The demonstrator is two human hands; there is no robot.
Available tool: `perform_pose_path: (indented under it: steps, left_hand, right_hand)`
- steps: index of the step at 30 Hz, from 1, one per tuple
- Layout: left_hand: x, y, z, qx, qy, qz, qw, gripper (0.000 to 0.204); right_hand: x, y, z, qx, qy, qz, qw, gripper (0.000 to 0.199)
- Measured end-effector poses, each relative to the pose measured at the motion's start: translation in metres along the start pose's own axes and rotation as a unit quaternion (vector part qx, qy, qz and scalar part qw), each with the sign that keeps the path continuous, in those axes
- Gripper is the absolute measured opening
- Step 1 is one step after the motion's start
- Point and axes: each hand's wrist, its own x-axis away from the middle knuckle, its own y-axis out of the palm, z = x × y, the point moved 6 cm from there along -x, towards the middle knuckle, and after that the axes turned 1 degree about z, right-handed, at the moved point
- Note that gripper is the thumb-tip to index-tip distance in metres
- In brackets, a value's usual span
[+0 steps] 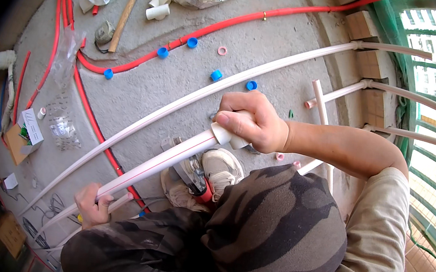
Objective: The person sits on the floor and assembles white PVC pipes with elbow fittings. They use a pipe cutter to cut the pipes to length and a pipe wrench to tighten the connections between the pipes and fittings.
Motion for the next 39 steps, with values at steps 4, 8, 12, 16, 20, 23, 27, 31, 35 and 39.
perform_pose_path:
  steps: [4,8,12,16,20,23,27,31,35,39]
  left_hand:
    - [0.001,-0.002,0.003,-0.004,-0.001,0.012,1.0,0.041]
    - [0.001,-0.005,0.007,-0.03,0.019,0.056,0.998,0.038]
    - [-0.005,0.0,0.005,-0.046,0.059,0.144,0.987,0.043]
    - [-0.001,-0.014,0.009,-0.113,0.076,0.168,0.976,0.045]
    - [-0.01,-0.014,0.011,-0.048,-0.027,0.082,0.995,0.042]
    - [0.007,0.01,-0.036,-0.077,-0.283,-0.104,0.95,0.042]
    - [0.013,0.007,-0.027,-0.103,-0.161,-0.028,0.981,0.031]
    - [0.011,0.002,-0.019,-0.102,-0.157,-0.03,0.982,0.026]
    - [0.014,0.005,-0.023,-0.09,-0.162,-0.066,0.981,0.018]
    - [0.009,0.006,-0.029,-0.066,-0.178,-0.103,0.976,0.017]
  right_hand:
    - [-0.001,0.001,0.001,-0.017,-0.012,0.003,1.0,0.034]
    - [-0.004,-0.003,-0.002,-0.027,-0.049,-0.009,0.998,0.03]
    - [-0.012,-0.014,-0.015,0.076,-0.062,-0.064,0.993,0.034]
    - [-0.024,-0.012,-0.032,0.139,-0.009,-0.137,0.981,0.05]
    - [-0.027,-0.012,-0.038,0.171,-0.022,-0.142,0.975,0.049]
    - [-0.028,-0.009,-0.042,0.171,-0.059,-0.14,0.974,0.049]
    - [-0.028,-0.008,-0.035,0.159,-0.066,-0.127,0.977,0.05]
    - [-0.024,-0.006,-0.035,0.137,-0.074,-0.118,0.981,0.051]
    - [-0.02,-0.006,-0.031,0.143,-0.066,-0.119,0.98,0.051]
    - [-0.02,-0.005,-0.028,0.148,-0.05,-0.113,0.981,0.053]
